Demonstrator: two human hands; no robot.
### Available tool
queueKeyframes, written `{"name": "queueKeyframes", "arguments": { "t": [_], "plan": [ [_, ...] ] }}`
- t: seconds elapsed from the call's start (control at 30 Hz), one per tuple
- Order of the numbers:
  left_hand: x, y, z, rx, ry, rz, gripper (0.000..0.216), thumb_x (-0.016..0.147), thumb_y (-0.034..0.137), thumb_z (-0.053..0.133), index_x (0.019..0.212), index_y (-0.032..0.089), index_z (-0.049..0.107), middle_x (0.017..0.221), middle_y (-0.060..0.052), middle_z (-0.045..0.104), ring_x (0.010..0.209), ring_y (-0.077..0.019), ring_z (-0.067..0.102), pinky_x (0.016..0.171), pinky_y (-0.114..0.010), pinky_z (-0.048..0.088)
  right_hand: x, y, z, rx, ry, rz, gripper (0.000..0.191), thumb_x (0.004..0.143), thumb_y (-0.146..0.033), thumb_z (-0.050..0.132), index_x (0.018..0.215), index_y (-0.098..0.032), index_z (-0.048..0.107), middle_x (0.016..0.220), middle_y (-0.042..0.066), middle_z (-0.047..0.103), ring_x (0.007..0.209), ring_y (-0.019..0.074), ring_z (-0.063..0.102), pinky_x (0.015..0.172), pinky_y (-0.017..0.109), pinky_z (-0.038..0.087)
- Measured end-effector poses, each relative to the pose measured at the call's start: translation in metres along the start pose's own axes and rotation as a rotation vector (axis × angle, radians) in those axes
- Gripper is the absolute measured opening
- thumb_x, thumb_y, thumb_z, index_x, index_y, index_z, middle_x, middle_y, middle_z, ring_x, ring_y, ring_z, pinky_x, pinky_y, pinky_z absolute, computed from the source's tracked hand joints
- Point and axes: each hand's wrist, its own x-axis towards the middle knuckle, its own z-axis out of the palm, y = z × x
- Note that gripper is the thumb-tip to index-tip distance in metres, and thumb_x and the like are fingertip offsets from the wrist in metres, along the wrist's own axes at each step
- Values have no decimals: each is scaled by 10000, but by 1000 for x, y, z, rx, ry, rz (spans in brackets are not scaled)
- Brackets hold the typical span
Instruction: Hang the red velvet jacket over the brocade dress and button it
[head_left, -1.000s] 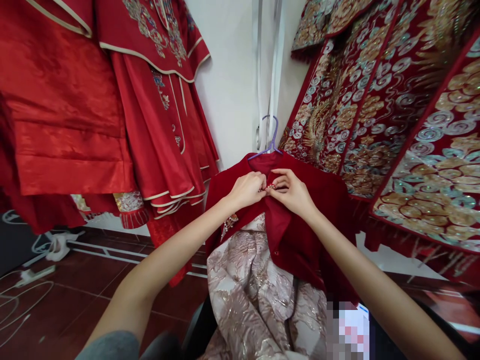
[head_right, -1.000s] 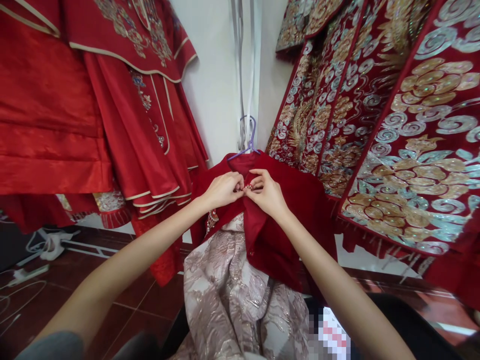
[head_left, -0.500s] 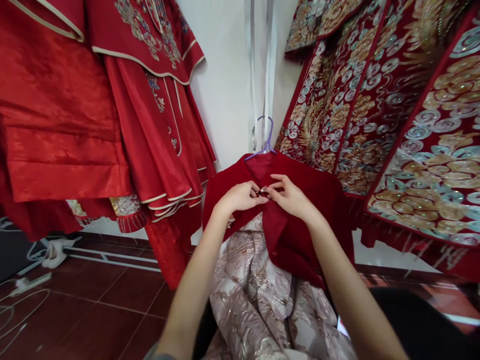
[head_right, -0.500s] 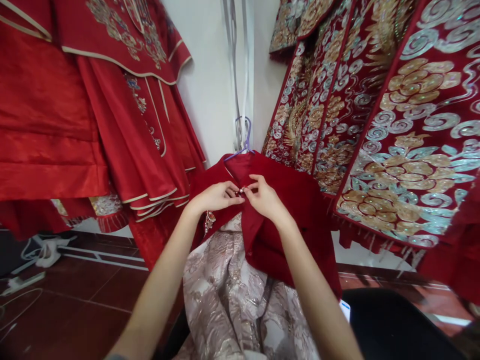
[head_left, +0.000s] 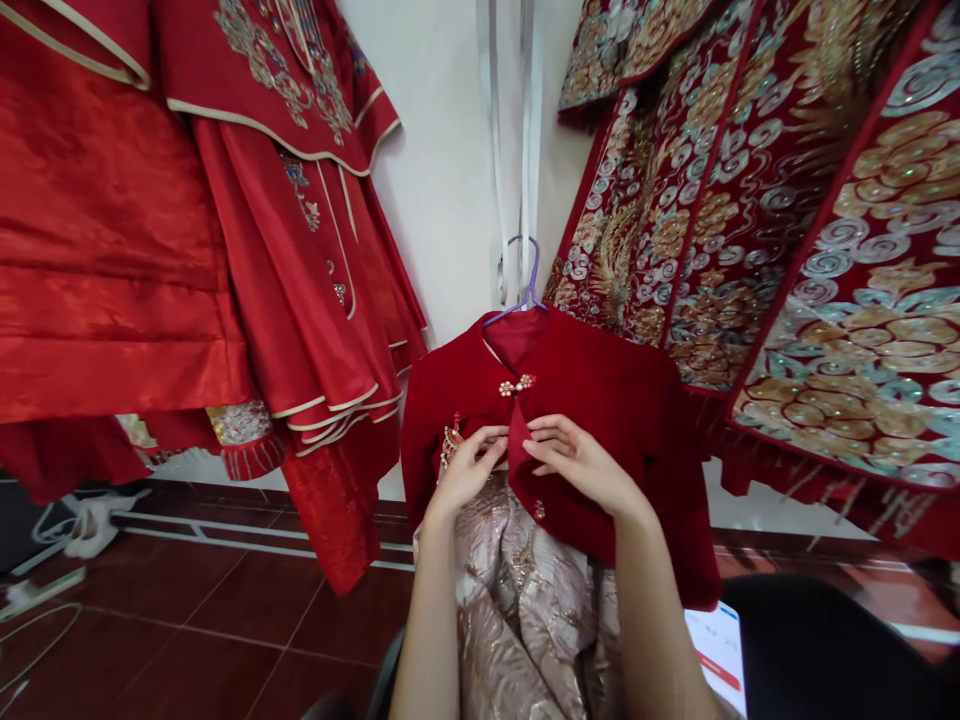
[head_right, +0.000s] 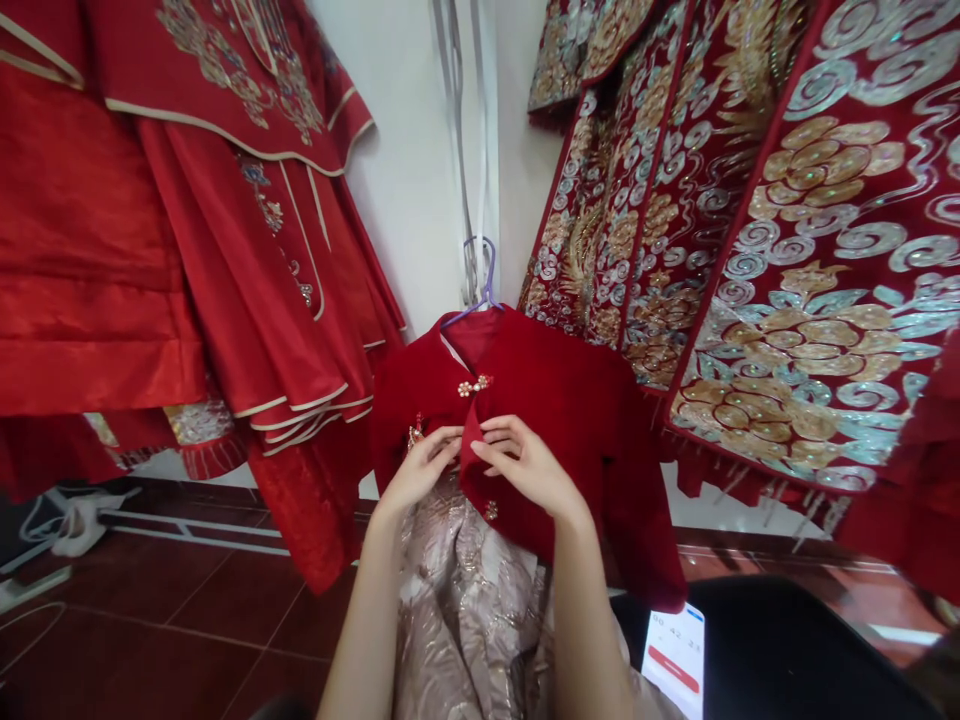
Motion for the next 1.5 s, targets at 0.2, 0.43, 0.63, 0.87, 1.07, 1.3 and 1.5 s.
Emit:
{"name": "queueKeyframes", "arguments": {
  "t": [0.2,0.43,0.63,0.87,1.07,1.3,1.5],
  "plan": [
    [6,-20,14,-86,221,77,122,790,247,579,837,151,636,804,-35,676,761,-162,625,748,-290,512,16,13,44,63,-8,-61,357,718,-410,717,970,-181,614,857,35,628,810,149,634,666,266,568],
    [4,-16,1,75,652,115,217,773,261,611,961,165,665,889,-59,631,777,-147,590,731,-273,495,22,23,51,11,41,-96,329,724,-361,710,978,-155,677,857,48,669,768,138,608,674,256,528],
    [6,-39,-12,72,777,36,432,614,189,757,1005,159,578,987,-83,583,911,-172,579,818,-317,488,27,36,54,-43,98,-168,301,715,-350,725,942,-156,681,939,69,701,800,150,627,729,268,529],
    [7,-38,-9,-46,690,67,311,620,93,678,918,149,611,869,-42,652,811,-138,614,810,-278,487,27,37,62,2,144,-209,289,715,-367,727,910,-156,693,878,63,700,773,144,620,714,253,523],
    [4,-22,-3,-141,767,96,226,743,185,592,945,135,679,994,-91,710,903,-177,660,858,-304,503,44,37,78,75,216,-224,335,705,-405,724,934,-162,699,818,50,672,723,147,611,627,247,530],
    [6,-31,-11,-231,740,65,236,753,269,636,933,131,700,1010,-103,718,925,-187,670,871,-305,510,70,60,84,-61,384,-343,260,757,-380,659,901,-169,708,889,69,689,735,153,624,608,248,538],
    [3,-35,-13,-88,717,110,292,742,316,694,972,137,709,974,-104,722,820,-172,673,799,-298,532,62,65,87,-119,402,-424,230,809,-364,619,921,-184,707,910,62,662,756,142,621,596,228,530]
  ]
}}
